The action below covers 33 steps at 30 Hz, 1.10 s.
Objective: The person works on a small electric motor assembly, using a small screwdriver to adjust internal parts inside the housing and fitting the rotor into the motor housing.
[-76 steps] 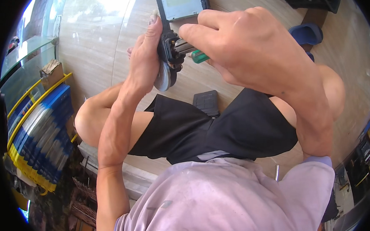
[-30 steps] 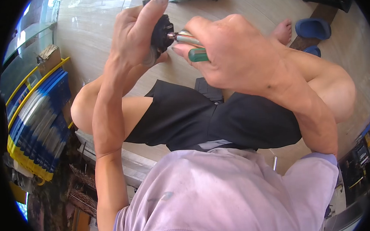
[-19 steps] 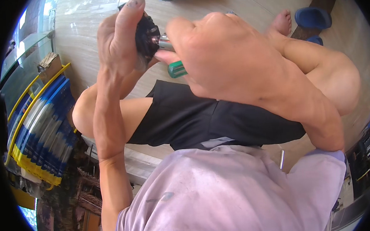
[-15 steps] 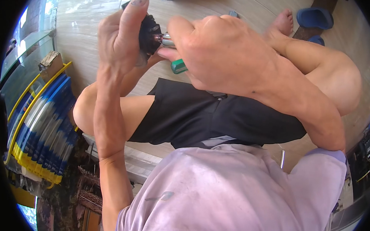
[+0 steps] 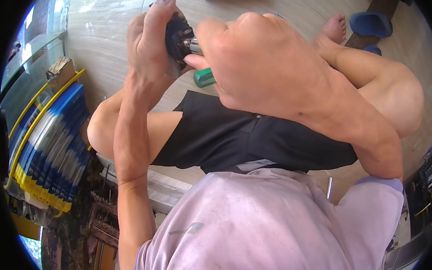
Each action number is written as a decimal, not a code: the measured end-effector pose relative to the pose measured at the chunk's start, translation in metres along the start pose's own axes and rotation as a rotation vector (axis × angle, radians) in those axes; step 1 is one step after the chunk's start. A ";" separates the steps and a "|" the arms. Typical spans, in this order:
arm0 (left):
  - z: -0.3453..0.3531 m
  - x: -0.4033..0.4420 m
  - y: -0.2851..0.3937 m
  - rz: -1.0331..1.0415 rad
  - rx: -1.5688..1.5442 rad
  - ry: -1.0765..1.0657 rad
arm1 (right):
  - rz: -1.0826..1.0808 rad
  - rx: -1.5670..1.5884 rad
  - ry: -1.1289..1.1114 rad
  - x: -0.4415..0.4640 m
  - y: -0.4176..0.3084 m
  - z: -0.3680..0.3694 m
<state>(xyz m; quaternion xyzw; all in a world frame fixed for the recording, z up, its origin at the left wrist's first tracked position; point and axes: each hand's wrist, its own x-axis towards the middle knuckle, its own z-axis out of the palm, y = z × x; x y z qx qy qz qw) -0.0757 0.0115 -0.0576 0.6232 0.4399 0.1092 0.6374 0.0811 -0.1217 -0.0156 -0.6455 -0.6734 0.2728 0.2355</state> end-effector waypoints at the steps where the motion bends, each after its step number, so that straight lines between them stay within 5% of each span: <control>1: 0.000 0.001 0.002 -0.008 -0.023 -0.003 | -0.007 -0.004 0.016 0.001 0.001 0.000; 9: -0.002 0.009 -0.006 0.061 -0.140 0.018 | -0.030 -0.096 0.062 0.006 -0.009 -0.010; 12: 0.001 0.005 0.006 -0.073 -0.190 0.012 | -0.020 -0.114 0.029 0.007 -0.011 -0.013; 18: 0.001 0.008 -0.012 0.081 -0.071 -0.078 | -0.027 -0.069 -0.014 0.006 -0.008 -0.018; 33: 0.024 0.005 -0.017 -0.005 -0.422 -0.321 | -0.117 0.124 0.075 -0.001 -0.017 -0.034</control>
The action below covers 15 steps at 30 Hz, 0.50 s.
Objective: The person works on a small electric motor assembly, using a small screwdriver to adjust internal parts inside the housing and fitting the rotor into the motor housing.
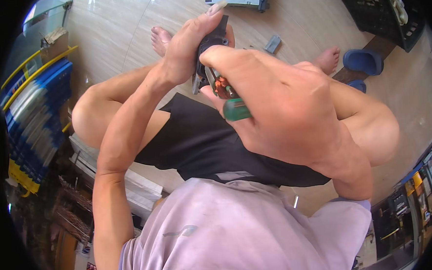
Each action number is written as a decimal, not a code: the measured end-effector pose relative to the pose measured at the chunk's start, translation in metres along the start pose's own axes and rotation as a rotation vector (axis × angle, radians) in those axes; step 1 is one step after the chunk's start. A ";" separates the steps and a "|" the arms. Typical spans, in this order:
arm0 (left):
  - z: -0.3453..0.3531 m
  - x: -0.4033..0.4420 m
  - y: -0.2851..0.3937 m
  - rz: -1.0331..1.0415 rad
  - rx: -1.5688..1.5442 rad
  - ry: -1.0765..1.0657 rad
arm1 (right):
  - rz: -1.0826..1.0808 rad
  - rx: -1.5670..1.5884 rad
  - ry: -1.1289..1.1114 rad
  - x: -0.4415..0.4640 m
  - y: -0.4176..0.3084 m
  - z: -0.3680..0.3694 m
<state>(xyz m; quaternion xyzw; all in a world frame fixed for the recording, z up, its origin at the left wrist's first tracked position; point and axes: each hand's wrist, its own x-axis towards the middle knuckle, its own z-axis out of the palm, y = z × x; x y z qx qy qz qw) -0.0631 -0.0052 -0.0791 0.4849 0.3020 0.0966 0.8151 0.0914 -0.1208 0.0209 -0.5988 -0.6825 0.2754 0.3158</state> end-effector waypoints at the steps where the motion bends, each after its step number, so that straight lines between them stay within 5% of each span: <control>1: 0.002 0.000 0.003 -0.006 -0.008 -0.002 | -0.006 0.013 0.007 0.000 0.001 0.000; 11: 0.005 -0.012 0.035 -0.144 0.190 -0.037 | -0.116 -0.041 0.093 -0.009 0.016 0.003; 15: 0.011 -0.012 0.016 0.069 0.255 -0.012 | -0.145 -0.145 0.191 -0.012 0.023 0.006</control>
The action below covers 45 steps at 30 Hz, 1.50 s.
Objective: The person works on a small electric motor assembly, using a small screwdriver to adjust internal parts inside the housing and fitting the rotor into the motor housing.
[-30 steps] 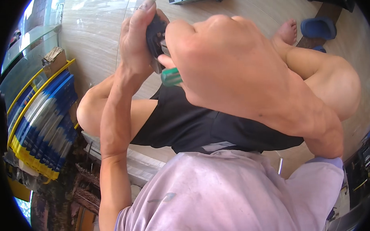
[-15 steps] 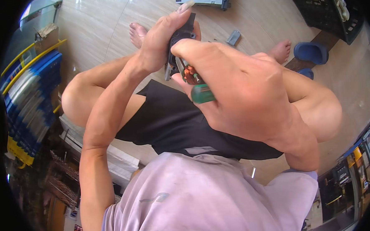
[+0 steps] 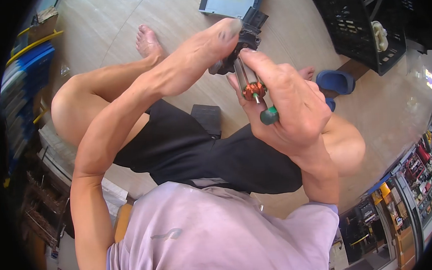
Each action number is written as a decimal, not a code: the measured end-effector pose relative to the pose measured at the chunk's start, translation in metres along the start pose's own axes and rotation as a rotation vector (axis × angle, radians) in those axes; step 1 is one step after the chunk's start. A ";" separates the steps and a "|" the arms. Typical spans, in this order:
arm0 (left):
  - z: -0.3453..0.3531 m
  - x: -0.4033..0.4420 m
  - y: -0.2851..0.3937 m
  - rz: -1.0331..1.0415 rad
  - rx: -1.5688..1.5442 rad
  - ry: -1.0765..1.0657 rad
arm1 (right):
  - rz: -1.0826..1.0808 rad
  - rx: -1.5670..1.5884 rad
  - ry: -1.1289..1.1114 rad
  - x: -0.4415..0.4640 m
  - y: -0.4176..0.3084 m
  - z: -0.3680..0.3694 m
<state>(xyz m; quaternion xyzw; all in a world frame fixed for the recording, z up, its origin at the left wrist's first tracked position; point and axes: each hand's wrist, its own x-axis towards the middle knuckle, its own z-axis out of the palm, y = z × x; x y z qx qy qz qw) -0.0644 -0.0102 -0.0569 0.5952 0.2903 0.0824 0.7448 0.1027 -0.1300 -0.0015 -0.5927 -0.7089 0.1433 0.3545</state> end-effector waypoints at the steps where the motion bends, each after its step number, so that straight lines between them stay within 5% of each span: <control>1: 0.007 0.000 -0.006 0.069 0.002 0.027 | -0.019 -0.052 0.016 0.000 0.000 -0.001; 6: 0.006 -0.006 -0.001 0.207 0.228 0.000 | -0.151 -0.248 0.075 0.000 0.002 0.001; 14: 0.021 -0.014 0.012 0.198 0.066 -0.101 | -0.243 -0.286 0.036 -0.004 0.001 -0.006; 17: 0.025 -0.012 0.013 0.412 0.133 0.005 | -0.292 -0.220 0.067 -0.006 0.004 -0.007; 29: 0.015 -0.013 0.009 0.341 0.078 -0.048 | -0.338 -0.185 0.126 -0.010 0.008 0.000; 34: 0.010 -0.016 0.012 0.247 -0.024 -0.115 | -0.196 -0.253 0.054 -0.012 -0.008 -0.005; 45: 0.009 -0.017 0.015 0.238 0.091 -0.154 | -0.362 -0.211 0.099 -0.013 0.010 0.008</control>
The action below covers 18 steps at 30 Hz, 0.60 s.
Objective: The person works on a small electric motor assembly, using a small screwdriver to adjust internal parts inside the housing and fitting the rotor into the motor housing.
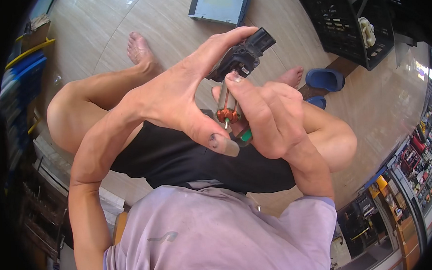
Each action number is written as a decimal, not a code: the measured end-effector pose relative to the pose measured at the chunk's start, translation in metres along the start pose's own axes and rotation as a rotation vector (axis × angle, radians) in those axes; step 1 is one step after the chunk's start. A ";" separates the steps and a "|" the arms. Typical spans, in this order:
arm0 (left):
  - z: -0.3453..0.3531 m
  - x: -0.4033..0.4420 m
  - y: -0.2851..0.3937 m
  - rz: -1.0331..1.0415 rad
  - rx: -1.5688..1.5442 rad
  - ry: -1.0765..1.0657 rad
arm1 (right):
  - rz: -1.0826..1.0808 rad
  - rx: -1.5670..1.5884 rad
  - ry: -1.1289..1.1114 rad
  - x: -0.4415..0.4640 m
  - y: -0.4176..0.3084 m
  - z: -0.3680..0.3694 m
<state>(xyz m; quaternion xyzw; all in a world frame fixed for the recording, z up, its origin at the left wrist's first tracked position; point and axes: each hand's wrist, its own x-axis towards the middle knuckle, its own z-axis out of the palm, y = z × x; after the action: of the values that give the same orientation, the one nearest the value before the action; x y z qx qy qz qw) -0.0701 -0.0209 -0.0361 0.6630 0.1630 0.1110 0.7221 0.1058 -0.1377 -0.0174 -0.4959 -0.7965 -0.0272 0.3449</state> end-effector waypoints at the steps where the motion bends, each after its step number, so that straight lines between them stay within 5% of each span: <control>1: 0.001 0.000 -0.001 -0.005 0.012 -0.002 | -0.001 0.014 0.003 0.000 0.000 0.000; 18: 0.005 -0.002 0.005 -0.028 -0.039 0.011 | -0.026 0.022 -0.030 0.002 -0.003 -0.002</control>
<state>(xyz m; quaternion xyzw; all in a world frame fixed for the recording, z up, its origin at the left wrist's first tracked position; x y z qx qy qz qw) -0.0701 -0.0263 -0.0308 0.6460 0.1740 0.1075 0.7355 0.1039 -0.1384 -0.0142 -0.4819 -0.8083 -0.0153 0.3379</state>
